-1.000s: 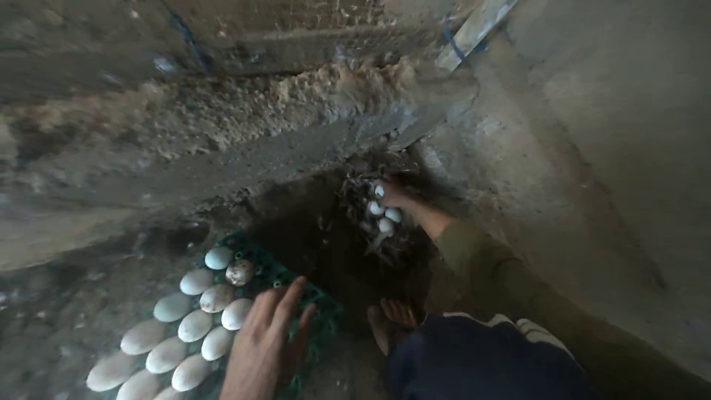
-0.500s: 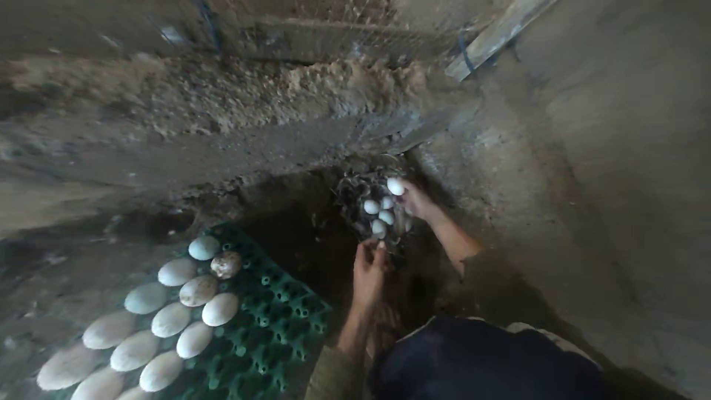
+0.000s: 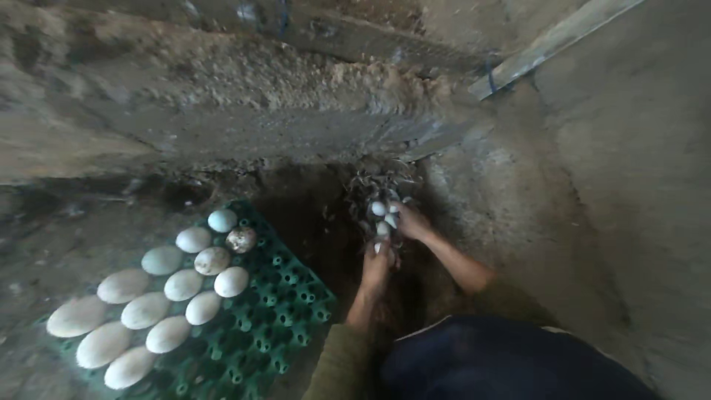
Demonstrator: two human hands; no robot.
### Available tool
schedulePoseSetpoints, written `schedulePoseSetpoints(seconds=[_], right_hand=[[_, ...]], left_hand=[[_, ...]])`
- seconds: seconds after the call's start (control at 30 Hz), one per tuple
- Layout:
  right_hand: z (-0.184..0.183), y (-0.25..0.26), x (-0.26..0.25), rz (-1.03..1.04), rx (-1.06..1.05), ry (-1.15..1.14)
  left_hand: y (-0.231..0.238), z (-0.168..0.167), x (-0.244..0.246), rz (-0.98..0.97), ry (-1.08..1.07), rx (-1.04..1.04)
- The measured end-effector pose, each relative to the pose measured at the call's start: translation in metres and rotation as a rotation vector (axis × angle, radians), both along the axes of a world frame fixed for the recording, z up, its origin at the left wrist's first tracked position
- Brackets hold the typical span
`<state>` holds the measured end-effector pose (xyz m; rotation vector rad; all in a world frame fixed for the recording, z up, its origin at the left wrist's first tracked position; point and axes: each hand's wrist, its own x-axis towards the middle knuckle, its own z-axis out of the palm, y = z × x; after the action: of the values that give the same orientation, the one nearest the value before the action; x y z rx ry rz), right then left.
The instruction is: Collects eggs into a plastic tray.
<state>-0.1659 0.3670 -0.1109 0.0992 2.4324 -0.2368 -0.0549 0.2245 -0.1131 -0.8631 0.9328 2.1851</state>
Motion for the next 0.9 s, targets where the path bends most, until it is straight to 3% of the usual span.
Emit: schedulePoseSetpoints(seconds=[0.07,0.13,0.37,0.43,0.57,0.63,0.73,0.9], right_hand=[[-0.013,-0.003,-0.012,0.037,0.049,0.025],[-0.029,-0.006,-0.021,0.060,-0.041,0.019],[-0.064,-0.010,-0.035,0.115,-0.030,-0.004],[-0.051,-0.001,-0.039,-0.033,-0.128,0.077],[-0.020,0.029,-0.043,-0.616,-0.539,0.109],[-0.013,0.047,-0.039,-0.702,-0.637,0.013],[-0.019,0.056,-0.022,-0.659,-0.558,-0.141],[-0.038,0.020,0.005,-0.485,-0.189,-0.096]], left_hand=[[-0.005,0.002,0.009,-0.038,-0.055,0.039],[-0.008,0.001,0.017,-0.054,-0.045,0.043],[-0.028,0.007,0.027,-0.137,0.152,-0.005],[-0.029,0.009,0.028,-0.108,0.163,0.002],[-0.035,0.011,0.032,-0.054,0.079,0.050],[-0.033,0.011,0.032,-0.057,0.059,0.083],[-0.027,0.009,0.034,-0.081,0.066,0.091],[-0.024,0.011,0.037,-0.128,0.070,0.094]])
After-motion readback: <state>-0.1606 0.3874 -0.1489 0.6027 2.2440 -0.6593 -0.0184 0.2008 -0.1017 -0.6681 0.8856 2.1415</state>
